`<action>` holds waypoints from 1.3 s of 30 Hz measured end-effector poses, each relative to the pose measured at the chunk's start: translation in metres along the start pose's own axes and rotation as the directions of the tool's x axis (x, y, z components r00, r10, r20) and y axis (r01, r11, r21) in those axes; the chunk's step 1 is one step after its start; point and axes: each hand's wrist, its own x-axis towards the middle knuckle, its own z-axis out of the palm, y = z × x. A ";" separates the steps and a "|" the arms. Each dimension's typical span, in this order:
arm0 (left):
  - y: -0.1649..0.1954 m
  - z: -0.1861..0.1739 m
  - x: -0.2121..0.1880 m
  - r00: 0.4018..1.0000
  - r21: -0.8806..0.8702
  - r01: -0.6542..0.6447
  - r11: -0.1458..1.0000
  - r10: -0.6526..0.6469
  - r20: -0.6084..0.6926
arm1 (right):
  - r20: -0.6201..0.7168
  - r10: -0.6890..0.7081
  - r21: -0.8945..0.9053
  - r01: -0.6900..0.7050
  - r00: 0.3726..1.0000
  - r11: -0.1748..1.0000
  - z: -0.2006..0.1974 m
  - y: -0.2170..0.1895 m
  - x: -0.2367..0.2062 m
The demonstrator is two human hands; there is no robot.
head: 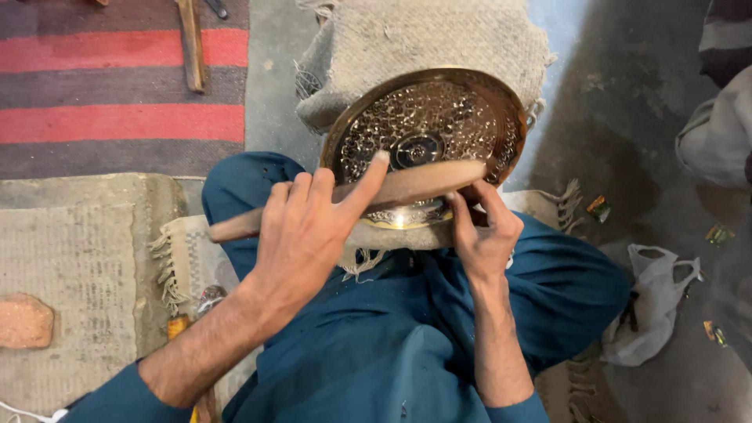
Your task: The person sits cross-legged on the floor with an ornate brass tray resting on a cloth pad on their lap. They repeatedly strike the tray's embossed surface with a wooden mallet, rotating the tray between strikes, and briefly set the mallet down to reposition the tray before resuming hammering.
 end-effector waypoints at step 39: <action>0.011 -0.012 0.007 0.999 -0.259 0.037 0.965 -0.032 0.026 | -0.064 0.124 0.183 -0.111 0.990 0.977 0.004 0.007 -0.003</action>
